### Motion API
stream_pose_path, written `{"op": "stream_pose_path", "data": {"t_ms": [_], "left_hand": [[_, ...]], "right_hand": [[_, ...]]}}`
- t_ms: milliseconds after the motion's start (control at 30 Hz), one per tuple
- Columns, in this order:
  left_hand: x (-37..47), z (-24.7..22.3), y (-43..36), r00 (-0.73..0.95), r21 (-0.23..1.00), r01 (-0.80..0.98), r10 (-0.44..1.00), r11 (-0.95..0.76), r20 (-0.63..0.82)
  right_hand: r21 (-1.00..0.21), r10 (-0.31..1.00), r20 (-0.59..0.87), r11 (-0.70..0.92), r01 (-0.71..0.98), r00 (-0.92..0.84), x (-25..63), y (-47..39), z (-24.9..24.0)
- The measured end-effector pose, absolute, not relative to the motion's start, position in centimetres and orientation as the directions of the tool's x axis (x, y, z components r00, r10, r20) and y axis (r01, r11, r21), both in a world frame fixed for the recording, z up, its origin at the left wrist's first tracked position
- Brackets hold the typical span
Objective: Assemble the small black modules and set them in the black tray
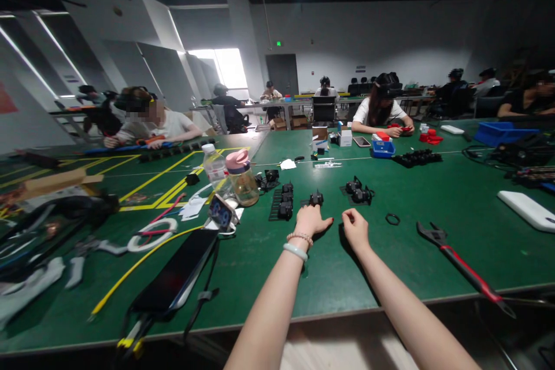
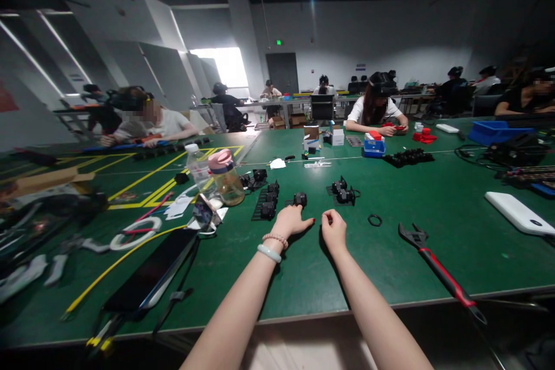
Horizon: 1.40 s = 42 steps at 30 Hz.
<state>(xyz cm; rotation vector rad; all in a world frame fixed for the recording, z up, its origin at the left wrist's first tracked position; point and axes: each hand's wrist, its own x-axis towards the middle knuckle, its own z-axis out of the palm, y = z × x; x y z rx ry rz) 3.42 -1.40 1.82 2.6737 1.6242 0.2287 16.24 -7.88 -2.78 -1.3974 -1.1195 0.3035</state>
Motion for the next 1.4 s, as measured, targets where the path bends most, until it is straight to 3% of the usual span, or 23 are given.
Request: {"op": "stream_pose_path", "data": {"t_ms": [333, 900, 1400], "left_hand": [[3.9, 2.2, 1.5, 0.368, 0.150, 0.918, 0.930, -0.367, 0.018], [4.7, 0.8, 4.4, 0.296, 0.042, 0.952, 0.947, -0.304, 0.127], [4.7, -0.8, 4.2, 0.237, 0.081, 0.963, 0.954, -0.255, 0.185]], "right_hand": [[-0.871, 0.746, 0.443, 0.227, 0.437, 0.496, 16.3, -7.8, -2.6], [-0.855, 0.725, 0.470, 0.232, 0.464, 0.503, 16.1, -7.1, -2.2], [-0.863, 0.742, 0.450, 0.218, 0.455, 0.497, 16.2, -6.9, -2.3]]}}
